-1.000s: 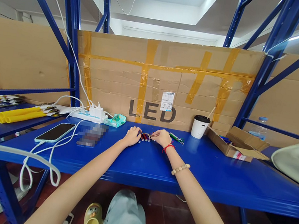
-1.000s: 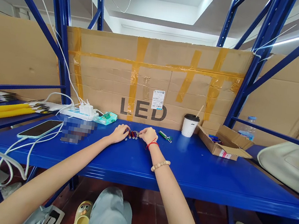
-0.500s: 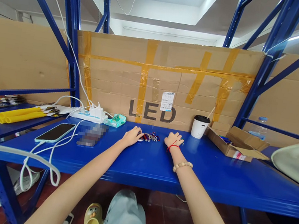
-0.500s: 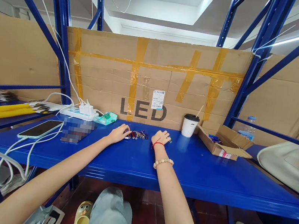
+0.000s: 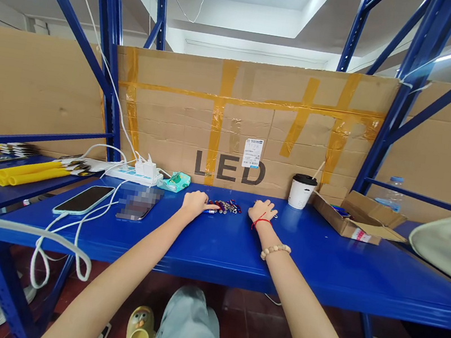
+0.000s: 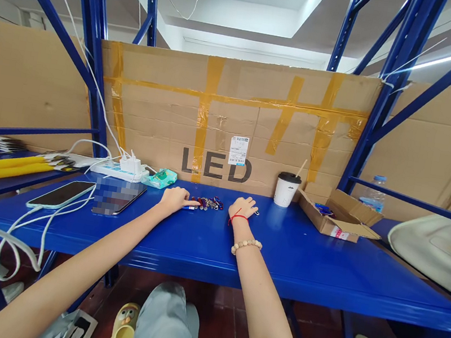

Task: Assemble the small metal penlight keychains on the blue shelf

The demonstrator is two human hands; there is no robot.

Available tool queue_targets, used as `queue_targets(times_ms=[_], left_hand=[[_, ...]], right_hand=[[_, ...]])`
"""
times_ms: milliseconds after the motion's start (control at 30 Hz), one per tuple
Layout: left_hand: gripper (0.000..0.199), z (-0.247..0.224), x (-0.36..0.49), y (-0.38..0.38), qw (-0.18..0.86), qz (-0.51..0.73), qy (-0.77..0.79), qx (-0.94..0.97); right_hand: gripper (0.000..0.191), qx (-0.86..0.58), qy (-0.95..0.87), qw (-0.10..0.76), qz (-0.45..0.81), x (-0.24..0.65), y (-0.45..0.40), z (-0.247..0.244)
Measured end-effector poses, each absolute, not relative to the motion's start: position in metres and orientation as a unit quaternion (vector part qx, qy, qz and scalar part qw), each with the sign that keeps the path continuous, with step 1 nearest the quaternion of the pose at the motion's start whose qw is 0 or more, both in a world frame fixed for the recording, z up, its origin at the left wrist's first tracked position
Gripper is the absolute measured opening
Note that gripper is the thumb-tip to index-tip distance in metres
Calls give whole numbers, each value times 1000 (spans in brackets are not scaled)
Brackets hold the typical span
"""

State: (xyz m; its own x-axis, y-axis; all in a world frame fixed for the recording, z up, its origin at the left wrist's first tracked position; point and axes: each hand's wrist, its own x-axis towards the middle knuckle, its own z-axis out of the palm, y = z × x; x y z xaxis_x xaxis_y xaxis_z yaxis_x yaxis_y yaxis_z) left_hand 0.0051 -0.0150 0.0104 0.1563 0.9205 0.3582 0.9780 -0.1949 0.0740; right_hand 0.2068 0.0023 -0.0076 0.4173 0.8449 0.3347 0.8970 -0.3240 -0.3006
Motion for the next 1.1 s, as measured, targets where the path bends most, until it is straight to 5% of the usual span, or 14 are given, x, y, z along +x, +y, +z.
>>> queue_targets(times_ms=[633, 900, 1100], left_hand=[[55, 4, 5, -12, -77, -380, -531, -754], [24, 11, 8, -20, 26, -422, -525, -739], [45, 7, 9, -18, 108, -345, -475, -803]], right_hand=[[33, -773, -582, 253, -5, 205, 4, -3], [35, -628, -654, 421, 1, 192, -7, 10], [23, -436, -808, 395, 14, 163, -20, 13]])
